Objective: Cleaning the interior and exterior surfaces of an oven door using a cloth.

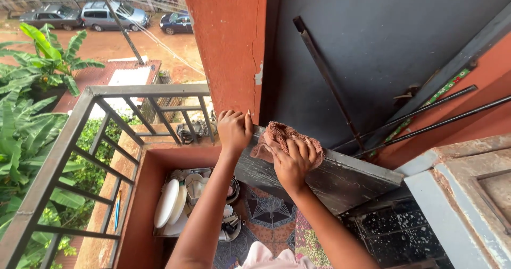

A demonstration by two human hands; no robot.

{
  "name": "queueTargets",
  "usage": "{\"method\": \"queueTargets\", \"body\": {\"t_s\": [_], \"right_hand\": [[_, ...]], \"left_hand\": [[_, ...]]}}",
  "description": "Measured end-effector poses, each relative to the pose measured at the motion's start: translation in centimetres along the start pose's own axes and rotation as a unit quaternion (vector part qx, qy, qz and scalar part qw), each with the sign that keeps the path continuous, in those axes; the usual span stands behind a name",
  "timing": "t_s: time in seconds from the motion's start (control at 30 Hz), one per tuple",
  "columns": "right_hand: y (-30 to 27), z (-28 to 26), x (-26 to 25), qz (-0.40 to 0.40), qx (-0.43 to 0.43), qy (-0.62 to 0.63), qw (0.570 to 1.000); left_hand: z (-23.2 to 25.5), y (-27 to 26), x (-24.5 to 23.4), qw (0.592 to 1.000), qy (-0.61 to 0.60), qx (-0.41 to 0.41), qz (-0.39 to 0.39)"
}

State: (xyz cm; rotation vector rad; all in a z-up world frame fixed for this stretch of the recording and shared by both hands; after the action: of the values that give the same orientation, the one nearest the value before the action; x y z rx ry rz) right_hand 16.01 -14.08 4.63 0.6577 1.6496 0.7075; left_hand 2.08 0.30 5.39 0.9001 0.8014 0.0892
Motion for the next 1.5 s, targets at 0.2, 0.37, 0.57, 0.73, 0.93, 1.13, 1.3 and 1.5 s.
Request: {"method": "queueTargets", "body": {"t_s": [0.2, 0.37, 0.57, 0.73, 0.93, 1.13, 1.3, 1.5], "right_hand": [[-1.1, 1.7, -1.0, -0.029, -0.018, 0.022, 0.999], [-2.4, 4.5, -3.4, -0.004, 0.003, 0.01, 1.0], [-5.5, 9.9, -7.6, 0.027, 0.035, -0.025, 0.999], [-7.3, 13.4, -10.9, 0.02, 0.056, -0.081, 0.995], [-9.0, 15.5, -12.0, 0.039, 0.032, -0.048, 0.998], [-7.5, 14.5, -12.5, 0.043, 0.03, -0.008, 0.999], [-6.4, 13.5, -13.3, 0.04, 0.024, 0.021, 0.999], [-6.1, 12.0, -11.8, 0.032, 0.084, -0.001, 0.996]], "left_hand": [[-0.4, -0.1, -0.2, 1.0, -0.024, 0.017, 0.011], [-1.7, -0.6, 0.5, 0.999, -0.028, 0.01, 0.017], [-2.9, -1.6, 1.9, 1.0, -0.016, 0.009, -0.014], [-1.6, -1.0, 0.2, 0.999, -0.014, 0.034, -0.02], [-0.9, -0.9, 0.1, 0.998, 0.012, 0.043, -0.034], [-1.3, -1.0, 0.0, 0.999, 0.032, 0.008, -0.038], [-2.2, -1.8, 0.4, 1.0, 0.025, 0.009, -0.014], [-0.3, -0.8, -0.5, 1.0, 0.002, -0.022, -0.002]]}}
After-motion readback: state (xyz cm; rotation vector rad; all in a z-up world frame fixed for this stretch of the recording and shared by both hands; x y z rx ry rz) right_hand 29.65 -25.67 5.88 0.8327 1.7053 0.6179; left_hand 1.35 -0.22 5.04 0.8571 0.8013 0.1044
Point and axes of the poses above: each hand's wrist, its own y-axis towards the middle knuckle, its own x-axis out of the palm, z = x × y, the point moved 3 cm from there along y, towards the middle knuckle, and after that the axes turned 5 degrees about -z, right-handed, at the moved point
